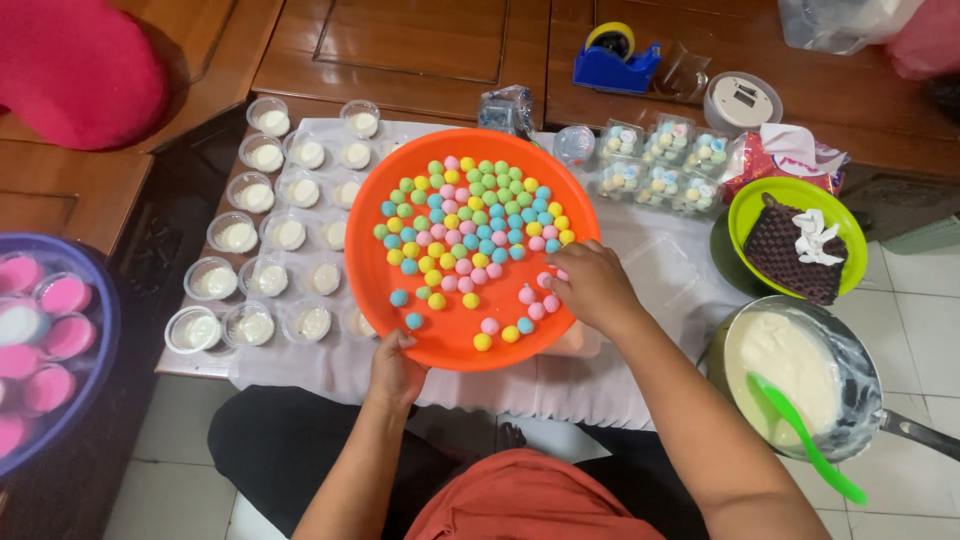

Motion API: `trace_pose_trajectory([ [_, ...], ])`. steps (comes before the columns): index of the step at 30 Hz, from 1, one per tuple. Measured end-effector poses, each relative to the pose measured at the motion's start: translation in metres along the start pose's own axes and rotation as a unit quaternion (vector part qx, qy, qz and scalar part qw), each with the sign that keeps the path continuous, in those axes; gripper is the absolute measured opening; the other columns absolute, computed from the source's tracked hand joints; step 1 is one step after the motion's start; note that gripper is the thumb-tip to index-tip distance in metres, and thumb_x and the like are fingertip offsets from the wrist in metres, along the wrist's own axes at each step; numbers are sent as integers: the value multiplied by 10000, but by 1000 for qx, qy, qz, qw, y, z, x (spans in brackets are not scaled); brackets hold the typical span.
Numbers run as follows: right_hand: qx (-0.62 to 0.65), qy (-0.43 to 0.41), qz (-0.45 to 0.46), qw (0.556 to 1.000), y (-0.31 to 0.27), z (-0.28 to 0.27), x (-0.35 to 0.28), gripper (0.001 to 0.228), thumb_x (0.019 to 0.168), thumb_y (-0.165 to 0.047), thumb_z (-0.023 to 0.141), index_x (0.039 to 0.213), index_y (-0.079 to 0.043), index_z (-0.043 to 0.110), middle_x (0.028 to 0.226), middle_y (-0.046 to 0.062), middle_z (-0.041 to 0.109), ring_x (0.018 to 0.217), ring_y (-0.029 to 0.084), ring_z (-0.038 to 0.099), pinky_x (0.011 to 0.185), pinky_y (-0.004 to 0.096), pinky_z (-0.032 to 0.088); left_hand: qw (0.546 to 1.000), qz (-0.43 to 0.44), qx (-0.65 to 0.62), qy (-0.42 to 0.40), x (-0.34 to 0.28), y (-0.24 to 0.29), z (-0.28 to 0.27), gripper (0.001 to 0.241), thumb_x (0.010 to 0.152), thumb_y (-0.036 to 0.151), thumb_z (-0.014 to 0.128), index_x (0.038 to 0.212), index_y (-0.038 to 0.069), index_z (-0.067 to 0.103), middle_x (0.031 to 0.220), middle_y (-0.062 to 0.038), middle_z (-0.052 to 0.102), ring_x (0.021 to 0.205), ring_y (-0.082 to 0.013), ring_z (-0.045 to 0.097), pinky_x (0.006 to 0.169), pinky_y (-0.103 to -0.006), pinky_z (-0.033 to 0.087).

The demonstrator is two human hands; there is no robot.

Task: Preparing and packaging colorful dessert balls by coating them and placing them into small plastic cups

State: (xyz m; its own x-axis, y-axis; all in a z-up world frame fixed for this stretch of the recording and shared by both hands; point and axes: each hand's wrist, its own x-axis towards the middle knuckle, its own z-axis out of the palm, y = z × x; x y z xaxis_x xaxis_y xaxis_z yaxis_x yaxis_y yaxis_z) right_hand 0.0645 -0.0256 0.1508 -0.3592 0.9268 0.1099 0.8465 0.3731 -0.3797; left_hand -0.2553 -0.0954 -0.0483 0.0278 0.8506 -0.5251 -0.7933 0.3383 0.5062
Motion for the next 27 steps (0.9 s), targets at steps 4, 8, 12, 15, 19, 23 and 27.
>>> trace_pose_trajectory([
  [4,-102,-124,42,986,9,20,3,270,928,-279,652,1161,-177,742,1076,72,711,1117,295,607,955,435,441,1000,-13,1,5,-9,1,15,694,643,82,541,1334,50,582,1176,-216,688,1016,-427,671,878,-650,525],
  [8,-84,-162,57,982,8,19,3,286,948,-265,627,1204,-188,729,1140,81,714,1160,304,605,981,440,437,1000,-13,2,9,-16,5,23,683,643,67,537,1323,35,583,1165,-221,689,1008,-416,675,872,-640,532],
  [12,-39,-168,47,984,7,17,3,307,952,-286,632,1212,-156,730,1137,111,716,1154,330,614,990,462,448,1000,-9,8,8,-20,7,25,698,643,70,540,1339,47,575,1175,-212,689,1008,-422,677,867,-641,538],
  [15,-34,-163,36,985,6,18,3,336,940,-324,648,1218,-150,725,1121,121,709,1138,337,612,980,471,454,1000,-6,7,5,-19,8,24,697,649,71,541,1345,46,567,1183,-207,682,1007,-420,673,863,-633,544],
  [19,-30,-163,38,985,-4,18,2,401,914,-405,674,1211,-141,723,1090,117,701,1124,332,605,975,478,451,1000,0,5,7,-23,12,27,706,646,65,531,1351,45,560,1199,-210,678,1018,-413,670,870,-629,542],
  [23,-39,-164,33,985,-2,32,3,408,913,-416,676,1228,-160,718,1071,105,694,1125,325,603,987,474,449,1000,1,9,4,-22,13,25,721,643,64,527,1363,51,556,1212,-219,675,1023,-417,667,872,-642,536],
  [27,-46,-179,28,982,3,43,4,400,872,-415,692,1197,-183,728,1035,92,687,1129,315,596,985,468,451,1000,6,5,8,-25,13,29,754,648,46,522,1402,61,528,1231,-214,661,1059,-425,648,903,-655,514],
])
